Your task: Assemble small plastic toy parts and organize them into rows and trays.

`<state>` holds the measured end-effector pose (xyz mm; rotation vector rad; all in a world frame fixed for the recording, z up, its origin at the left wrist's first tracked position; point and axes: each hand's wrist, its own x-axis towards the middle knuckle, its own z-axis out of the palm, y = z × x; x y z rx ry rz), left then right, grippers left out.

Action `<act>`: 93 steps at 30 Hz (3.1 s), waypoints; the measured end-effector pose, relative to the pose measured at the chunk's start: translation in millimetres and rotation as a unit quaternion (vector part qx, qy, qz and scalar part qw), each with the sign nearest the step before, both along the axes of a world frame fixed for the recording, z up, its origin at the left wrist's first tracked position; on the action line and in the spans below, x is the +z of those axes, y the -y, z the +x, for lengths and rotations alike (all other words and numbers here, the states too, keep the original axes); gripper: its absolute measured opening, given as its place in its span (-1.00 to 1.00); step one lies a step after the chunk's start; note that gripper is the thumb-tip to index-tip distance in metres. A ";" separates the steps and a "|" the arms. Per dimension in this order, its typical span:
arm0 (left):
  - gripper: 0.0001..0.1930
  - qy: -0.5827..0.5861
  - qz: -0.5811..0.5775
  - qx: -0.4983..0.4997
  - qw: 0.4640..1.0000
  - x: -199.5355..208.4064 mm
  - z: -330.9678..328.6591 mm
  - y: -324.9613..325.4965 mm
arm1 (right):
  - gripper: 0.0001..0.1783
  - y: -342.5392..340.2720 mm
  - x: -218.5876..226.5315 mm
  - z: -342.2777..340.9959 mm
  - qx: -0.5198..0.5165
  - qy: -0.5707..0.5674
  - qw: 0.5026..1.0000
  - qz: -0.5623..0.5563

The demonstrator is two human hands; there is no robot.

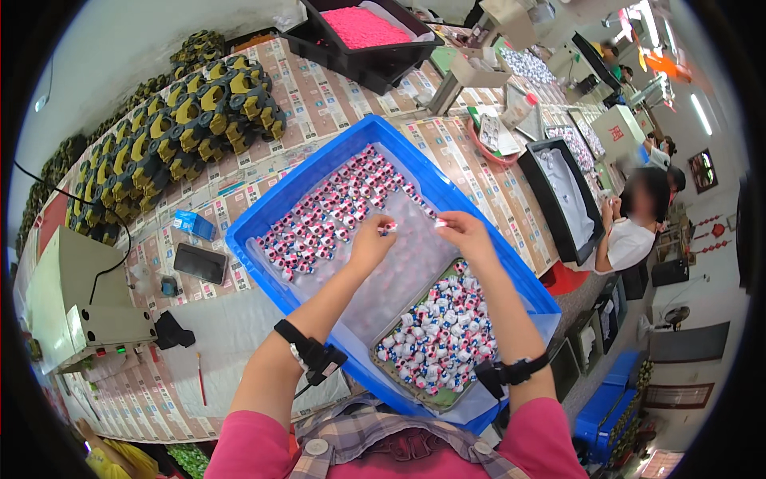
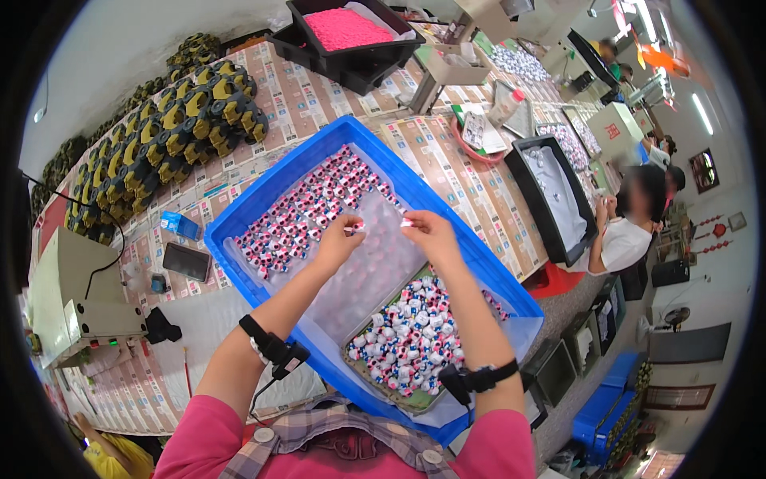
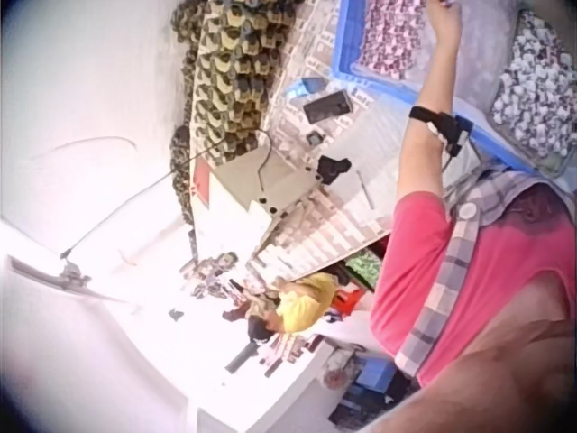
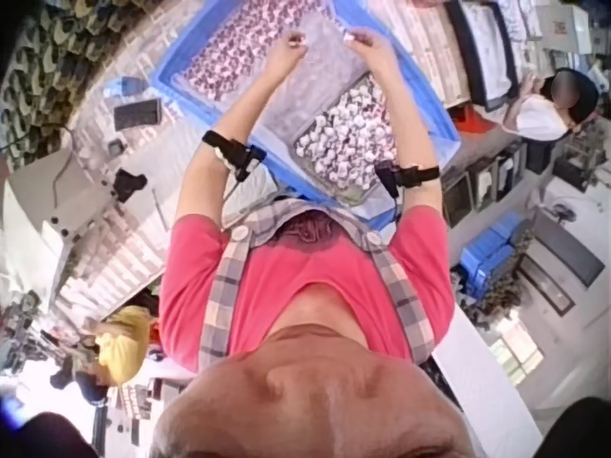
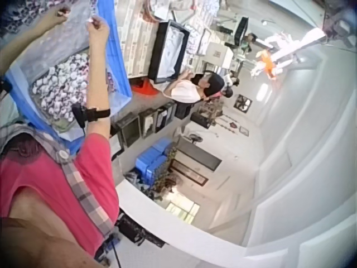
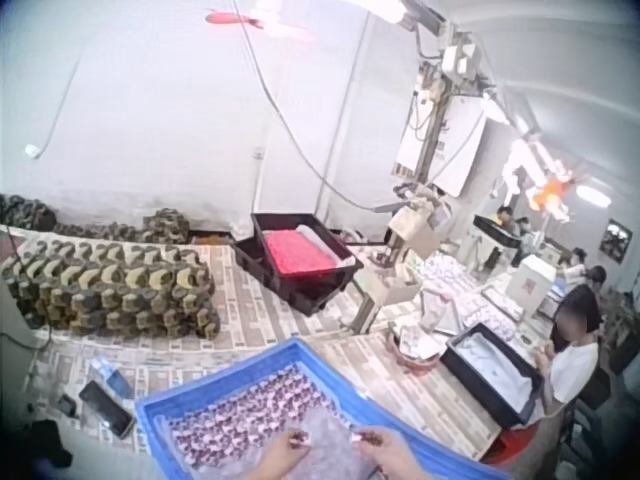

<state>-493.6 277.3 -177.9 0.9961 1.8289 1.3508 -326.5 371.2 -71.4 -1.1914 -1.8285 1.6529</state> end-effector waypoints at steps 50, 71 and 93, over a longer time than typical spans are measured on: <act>-0.70 -0.331 -0.048 -0.341 0.879 6.3 136.9 -31.1 | -0.88 0.9 -57.1 98.8 0.170 0.331 0.768 0.522; -0.63 0.027 -0.019 0.031 0.999 -25.2 -33.3 5.7 | -0.67 -1.8 -96.1 -71.7 0.042 0.169 0.939 0.295; -0.77 -0.350 -0.011 0.007 0.936 2.8 -21.4 -19.7 | -0.82 -8.7 -39.6 18.4 -0.069 0.148 0.934 0.319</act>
